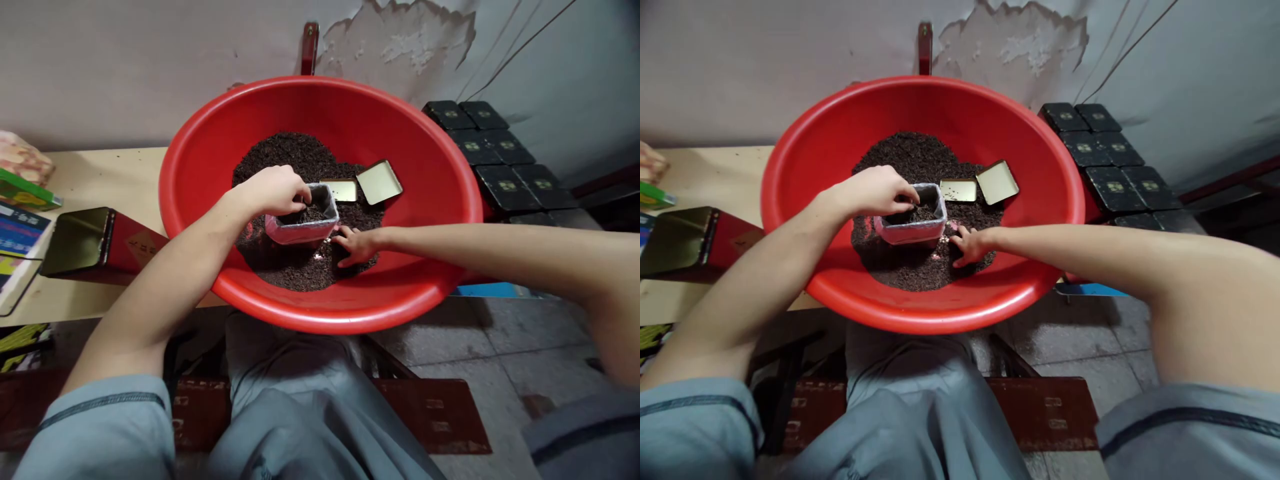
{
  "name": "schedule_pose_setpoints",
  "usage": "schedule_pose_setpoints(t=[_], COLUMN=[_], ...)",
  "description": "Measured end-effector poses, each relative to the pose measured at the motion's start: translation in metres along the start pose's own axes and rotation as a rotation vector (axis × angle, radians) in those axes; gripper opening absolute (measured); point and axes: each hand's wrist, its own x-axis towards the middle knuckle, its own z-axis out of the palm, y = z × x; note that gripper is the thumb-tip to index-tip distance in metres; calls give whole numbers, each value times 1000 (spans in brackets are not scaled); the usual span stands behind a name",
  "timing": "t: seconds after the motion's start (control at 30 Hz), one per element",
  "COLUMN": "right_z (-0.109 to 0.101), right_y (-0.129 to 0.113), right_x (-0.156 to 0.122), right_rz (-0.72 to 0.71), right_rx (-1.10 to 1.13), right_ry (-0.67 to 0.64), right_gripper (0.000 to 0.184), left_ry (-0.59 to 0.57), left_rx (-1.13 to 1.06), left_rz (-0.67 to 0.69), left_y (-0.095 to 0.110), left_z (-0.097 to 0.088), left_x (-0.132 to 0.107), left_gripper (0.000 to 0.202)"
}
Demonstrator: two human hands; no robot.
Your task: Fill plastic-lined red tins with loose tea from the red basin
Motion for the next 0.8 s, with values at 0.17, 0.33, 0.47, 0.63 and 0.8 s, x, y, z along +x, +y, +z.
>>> schedule_pose_setpoints(t=[0.17,0.33,0.47,0.63,0.8], right_z=[14,18,12,-11,-36], right_y=[-45,-71,-66,-60,-55], right_x=[-24,-25,-21,-24,-50], right_rz=[182,39,-150,-306,-428], right_rx=[38,12,-12,-57,18], right_ry=[-261,-192,-145,-141,52], right_gripper=[118,99,71,62,55], left_ry=[1,-3,12,112,228], left_rx=[-43,-82,-133,-201,-263], left_rz=[-15,-38,-20,18,56], left_y=[-3,-2,-4,-9,-18], left_z=[1,0,-1,-2,-3], left_x=[2,1,-1,-2,-2], left_gripper=[36,39,39,37,37])
